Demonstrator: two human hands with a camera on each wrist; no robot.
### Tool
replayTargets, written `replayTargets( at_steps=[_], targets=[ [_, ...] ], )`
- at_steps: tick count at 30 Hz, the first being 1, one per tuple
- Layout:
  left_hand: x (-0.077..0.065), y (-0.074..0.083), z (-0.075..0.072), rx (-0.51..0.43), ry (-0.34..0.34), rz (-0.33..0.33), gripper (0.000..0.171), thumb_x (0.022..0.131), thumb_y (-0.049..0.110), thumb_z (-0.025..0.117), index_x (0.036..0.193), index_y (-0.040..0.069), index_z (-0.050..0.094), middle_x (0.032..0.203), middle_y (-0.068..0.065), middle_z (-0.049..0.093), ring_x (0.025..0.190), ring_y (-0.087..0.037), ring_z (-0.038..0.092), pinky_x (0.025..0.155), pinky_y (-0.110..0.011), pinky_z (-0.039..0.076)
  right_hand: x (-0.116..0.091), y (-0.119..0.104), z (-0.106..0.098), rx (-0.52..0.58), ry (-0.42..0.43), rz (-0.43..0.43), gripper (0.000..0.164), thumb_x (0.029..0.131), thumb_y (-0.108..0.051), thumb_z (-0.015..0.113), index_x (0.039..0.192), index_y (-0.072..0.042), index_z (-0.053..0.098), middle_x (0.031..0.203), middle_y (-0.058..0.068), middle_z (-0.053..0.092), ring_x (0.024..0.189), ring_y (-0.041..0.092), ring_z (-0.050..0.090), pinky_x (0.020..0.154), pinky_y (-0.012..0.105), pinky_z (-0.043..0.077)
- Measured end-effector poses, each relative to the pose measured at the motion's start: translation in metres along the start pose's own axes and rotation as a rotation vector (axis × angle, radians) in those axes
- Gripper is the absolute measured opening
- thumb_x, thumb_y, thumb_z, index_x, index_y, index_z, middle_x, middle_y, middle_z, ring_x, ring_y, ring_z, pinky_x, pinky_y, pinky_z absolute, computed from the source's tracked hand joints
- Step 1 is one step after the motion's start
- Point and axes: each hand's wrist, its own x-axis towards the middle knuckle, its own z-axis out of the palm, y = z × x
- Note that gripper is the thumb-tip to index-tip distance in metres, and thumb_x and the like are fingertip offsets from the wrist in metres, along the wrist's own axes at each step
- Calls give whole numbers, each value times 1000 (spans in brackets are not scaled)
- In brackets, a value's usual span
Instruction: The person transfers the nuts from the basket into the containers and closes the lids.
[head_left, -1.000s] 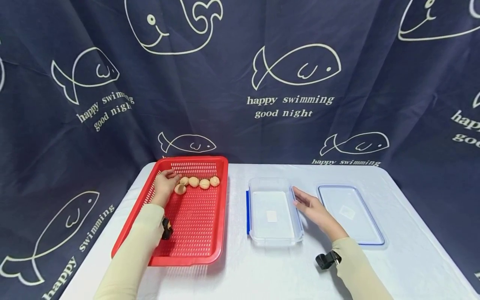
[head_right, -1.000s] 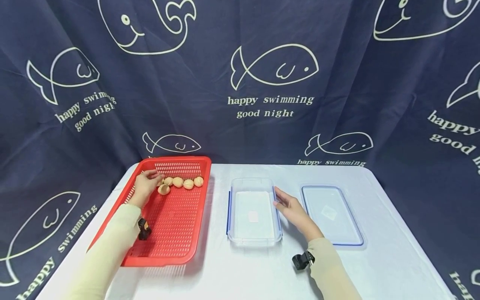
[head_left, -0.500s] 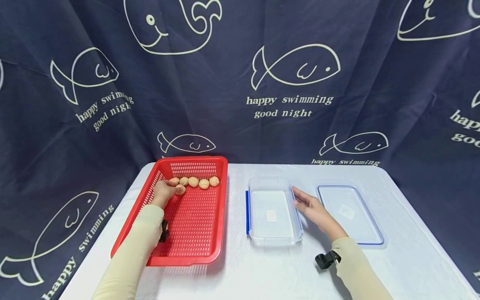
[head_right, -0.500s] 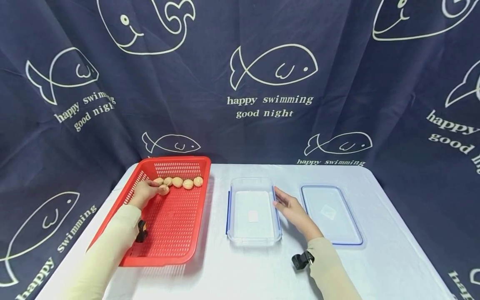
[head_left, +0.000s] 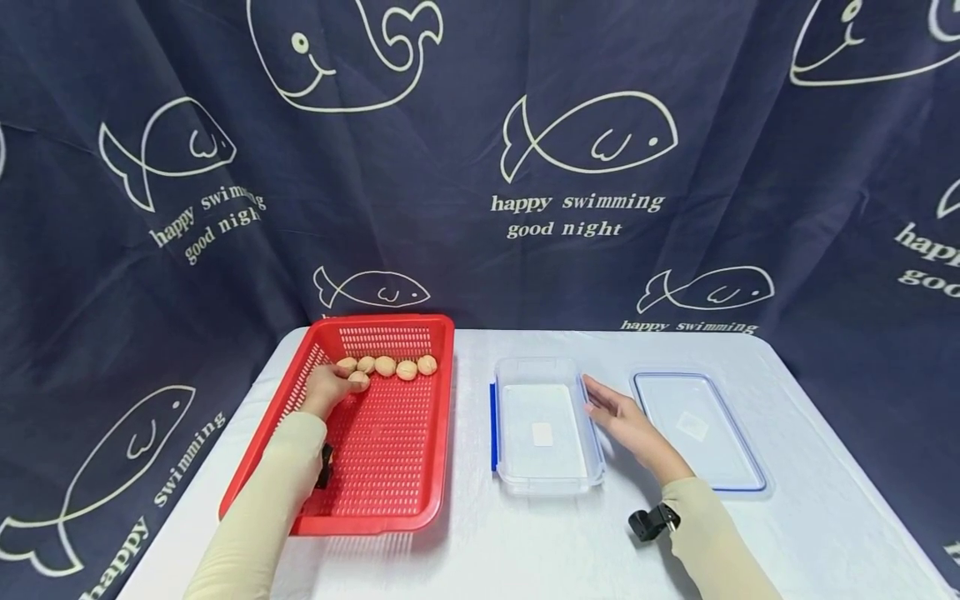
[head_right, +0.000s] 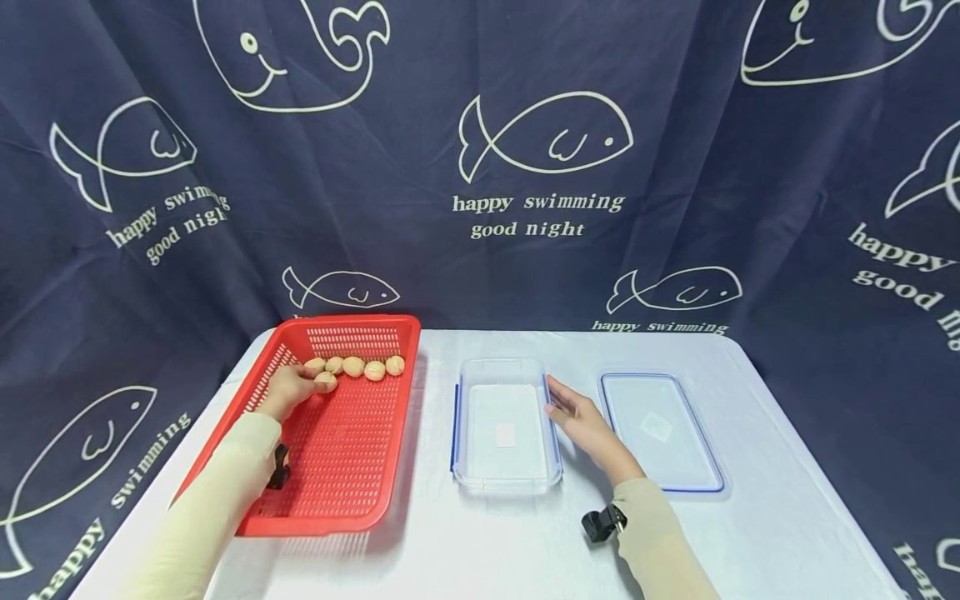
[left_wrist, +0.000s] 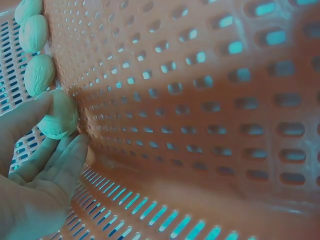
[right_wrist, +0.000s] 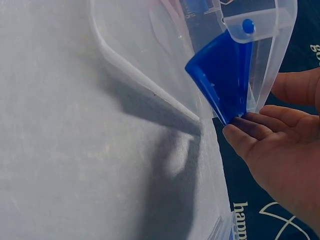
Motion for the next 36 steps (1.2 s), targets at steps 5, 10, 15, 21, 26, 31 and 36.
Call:
replayTargets(
  at_steps=[5,10,15,21,26,31,36],
  targets=[
    [0,-1,-2,0,-6,20,40,79,17,79,107,-9,65,85,-11,62,76,-23,53,62,-28,46,-1,0,1,3,5,3,54,100,-8,48,146,9,25,151,26,26,139,40,26,109,40,27],
    [-1,-1,-5,28,15,43,42,79,15,79,109,-10,65,92,-18,64,79,-26,55,63,-29,46,-1,1,1,6,12,1,54,100,-7,48,146,9,26,150,26,27,139,39,26,109,40,26],
    [0,0,-8,16,10,39,41,81,15,77,111,-10,64,96,-20,63,79,-26,55,64,-30,47,-1,2,1,12,12,-2,54,100,-8,48,146,9,26,150,26,27,139,39,27,109,40,27],
    [4,2,-10,42,45,86,44,79,17,79,112,-9,65,101,-24,65,86,-29,58,72,-33,50,-2,1,2,14,11,1,54,100,-9,48,147,8,26,151,26,27,139,39,27,109,39,26],
    [5,8,-9,72,72,105,43,79,18,78,112,-8,66,108,-25,64,91,-32,58,79,-38,50,-2,0,2,10,12,9,54,101,-10,47,147,7,25,151,25,27,139,38,26,110,40,26],
    [3,17,-9,29,88,94,43,79,17,79,112,-7,66,107,-23,65,88,-28,57,73,-32,48,-2,1,2,9,15,6,54,101,-10,47,147,7,25,151,25,27,139,38,26,110,40,25],
    [-1,28,-11,-16,124,115,43,78,16,80,112,-6,67,101,-22,67,83,-25,58,62,-23,44,-2,2,2,15,19,3,54,101,-10,48,147,7,26,151,25,27,140,38,26,110,39,25]
  ],
)
